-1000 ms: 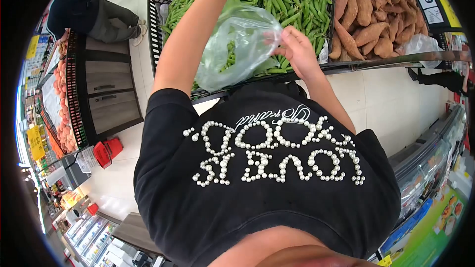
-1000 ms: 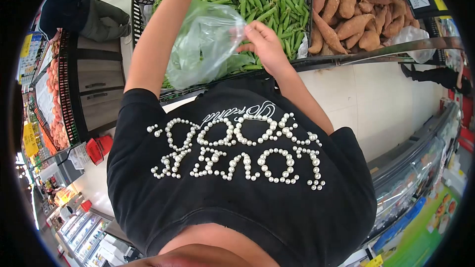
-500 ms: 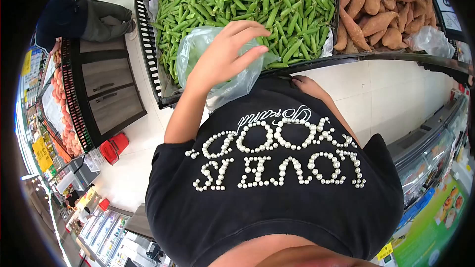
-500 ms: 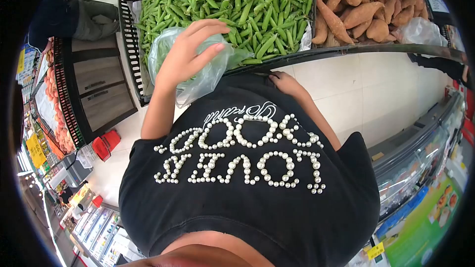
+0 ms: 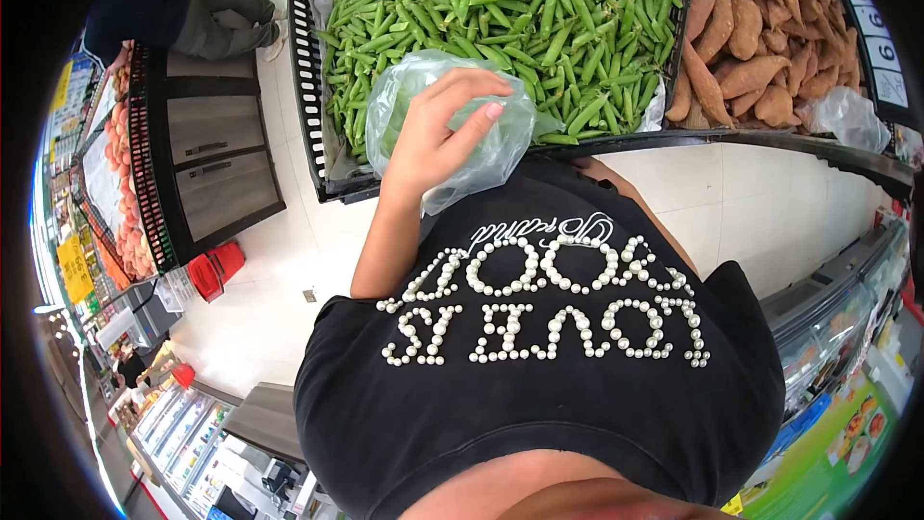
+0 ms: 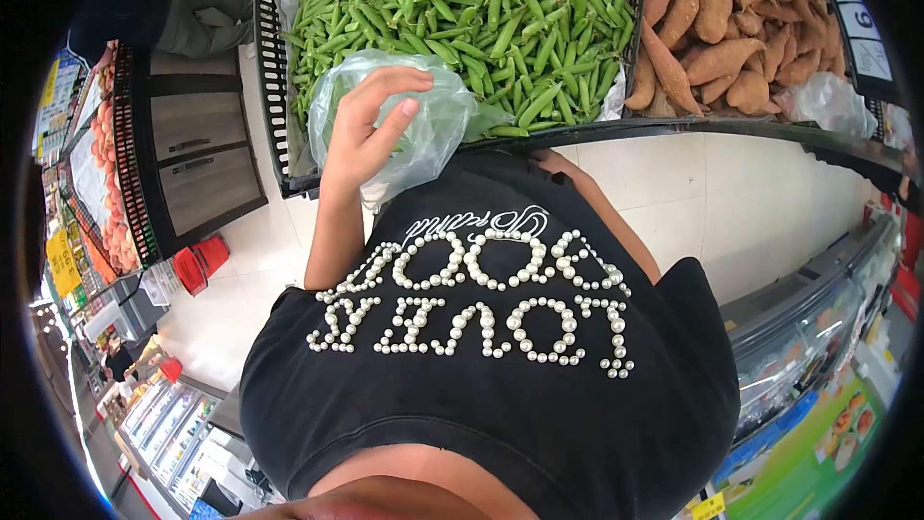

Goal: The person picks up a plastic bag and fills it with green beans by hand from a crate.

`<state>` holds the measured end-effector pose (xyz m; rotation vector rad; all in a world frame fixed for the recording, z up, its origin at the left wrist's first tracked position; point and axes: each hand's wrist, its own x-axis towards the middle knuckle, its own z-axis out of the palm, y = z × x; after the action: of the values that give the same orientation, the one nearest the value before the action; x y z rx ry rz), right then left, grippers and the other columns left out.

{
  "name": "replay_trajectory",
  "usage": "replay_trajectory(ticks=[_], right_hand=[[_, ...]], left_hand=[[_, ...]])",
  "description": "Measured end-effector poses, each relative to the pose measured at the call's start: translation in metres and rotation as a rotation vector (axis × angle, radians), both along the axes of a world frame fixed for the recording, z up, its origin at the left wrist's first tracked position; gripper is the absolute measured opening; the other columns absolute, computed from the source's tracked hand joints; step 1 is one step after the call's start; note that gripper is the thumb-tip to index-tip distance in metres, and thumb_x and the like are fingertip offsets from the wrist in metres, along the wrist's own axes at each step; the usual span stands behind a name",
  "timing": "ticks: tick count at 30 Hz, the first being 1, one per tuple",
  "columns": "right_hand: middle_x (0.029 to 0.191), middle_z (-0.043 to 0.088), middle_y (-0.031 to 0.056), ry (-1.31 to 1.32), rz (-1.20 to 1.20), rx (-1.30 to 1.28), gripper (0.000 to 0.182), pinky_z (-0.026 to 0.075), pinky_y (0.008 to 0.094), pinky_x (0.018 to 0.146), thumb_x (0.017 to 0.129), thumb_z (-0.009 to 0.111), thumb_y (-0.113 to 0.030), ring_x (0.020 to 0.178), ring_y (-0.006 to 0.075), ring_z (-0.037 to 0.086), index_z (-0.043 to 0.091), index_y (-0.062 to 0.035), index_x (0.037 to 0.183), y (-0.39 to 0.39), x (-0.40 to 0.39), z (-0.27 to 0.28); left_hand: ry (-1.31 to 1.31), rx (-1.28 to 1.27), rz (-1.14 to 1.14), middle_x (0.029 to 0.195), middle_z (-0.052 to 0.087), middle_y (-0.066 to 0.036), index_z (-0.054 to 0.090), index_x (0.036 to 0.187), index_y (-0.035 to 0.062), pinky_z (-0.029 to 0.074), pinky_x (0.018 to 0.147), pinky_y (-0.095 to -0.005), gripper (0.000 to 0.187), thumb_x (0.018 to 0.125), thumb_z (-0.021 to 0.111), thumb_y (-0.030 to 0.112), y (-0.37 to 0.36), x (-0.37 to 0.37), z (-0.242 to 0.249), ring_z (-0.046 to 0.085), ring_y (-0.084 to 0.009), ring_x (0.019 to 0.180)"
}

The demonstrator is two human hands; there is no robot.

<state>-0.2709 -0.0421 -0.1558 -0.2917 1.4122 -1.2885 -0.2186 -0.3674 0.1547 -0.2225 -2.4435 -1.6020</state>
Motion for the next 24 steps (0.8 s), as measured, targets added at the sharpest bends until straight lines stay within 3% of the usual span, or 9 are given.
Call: replay_trajectory(ticks=[6,9,12,15,19,22,24], right_hand=[[0.118,0.063,0.0183,0.148,0.105,0.038,0.040,0.044,0.0336,0.092,0.088,0.054,-0.025,0.108,0.0256,0.059,0.063,0.0043,0.112,-0.002,-0.009,0.024],[0.107,0.067,0.0203,0.336,0.159,0.176,0.034,0.047,0.0360,0.085,0.086,0.055,-0.023,0.098,0.0309,0.063,0.065,0.0018,0.108,-0.019,-0.017,0.073],[0.097,0.067,0.0224,0.715,0.357,0.164,0.030,0.048,0.0399,0.079,0.087,0.054,-0.022,0.090,0.0387,0.063,0.066,-0.0016,0.105,-0.013,-0.020,0.016],[0.094,0.066,0.0223,0.607,0.196,0.235,0.027,0.049,0.0421,0.076,0.088,0.055,-0.023,0.089,0.0413,0.062,0.067,-0.0033,0.103,-0.028,-0.011,0.071],[0.096,0.067,0.0217,0.808,0.182,0.326,0.027,0.049,0.0406,0.081,0.088,0.057,-0.022,0.093,0.0385,0.063,0.067,-0.0018,0.102,-0.029,-0.005,0.109],[0.094,0.067,0.0199,0.848,0.179,0.381,0.024,0.050,0.0409,0.079,0.087,0.059,-0.022,0.089,0.0376,0.064,0.067,-0.0022,0.099,-0.031,-0.002,0.155],[0.093,0.067,0.0198,0.809,0.181,0.407,0.023,0.049,0.0392,0.080,0.087,0.059,-0.019,0.090,0.0366,0.065,0.066,-0.0012,0.100,-0.021,-0.001,0.165]], left_hand=[[-0.023,0.070,0.032,0.105,0.065,-0.014,0.064,0.102,-0.0045,0.044,0.091,-0.0338,0.017,0.090,0.057,0.005,-0.004,0.004,-0.010,0.060,-0.0250,0.103],[-0.008,0.049,0.034,0.104,0.065,-0.014,0.065,0.101,-0.0043,0.045,0.090,-0.0329,0.016,0.089,0.057,0.004,-0.005,0.006,-0.010,0.060,-0.0246,0.102],[0.088,0.050,0.147,0.094,0.068,-0.012,0.067,0.095,-0.0002,0.048,0.081,-0.0322,0.012,0.086,0.061,0.005,-0.003,0.009,-0.007,0.065,-0.0259,0.088],[0.132,0.119,0.263,0.091,0.068,-0.011,0.065,0.099,-0.0010,0.048,0.077,-0.0284,0.013,0.089,0.059,0.004,-0.012,0.017,-0.010,0.064,-0.0197,0.085],[0.178,0.312,0.435,0.086,0.067,-0.011,0.059,0.106,-0.0025,0.047,0.071,-0.0235,0.015,0.094,0.054,0.005,-0.023,0.032,-0.009,0.063,-0.0127,0.080],[0.088,0.307,0.331,0.082,0.067,-0.009,0.060,0.103,-0.0026,0.047,0.069,-0.0241,0.014,0.095,0.053,0.006,-0.033,0.046,-0.012,0.062,-0.0117,0.077],[-0.093,0.154,0.205,0.079,0.067,-0.013,0.063,0.096,-0.0020,0.049,0.068,-0.0288,0.012,0.093,0.054,0.006,-0.028,0.049,-0.006,0.064,-0.0218,0.071]])
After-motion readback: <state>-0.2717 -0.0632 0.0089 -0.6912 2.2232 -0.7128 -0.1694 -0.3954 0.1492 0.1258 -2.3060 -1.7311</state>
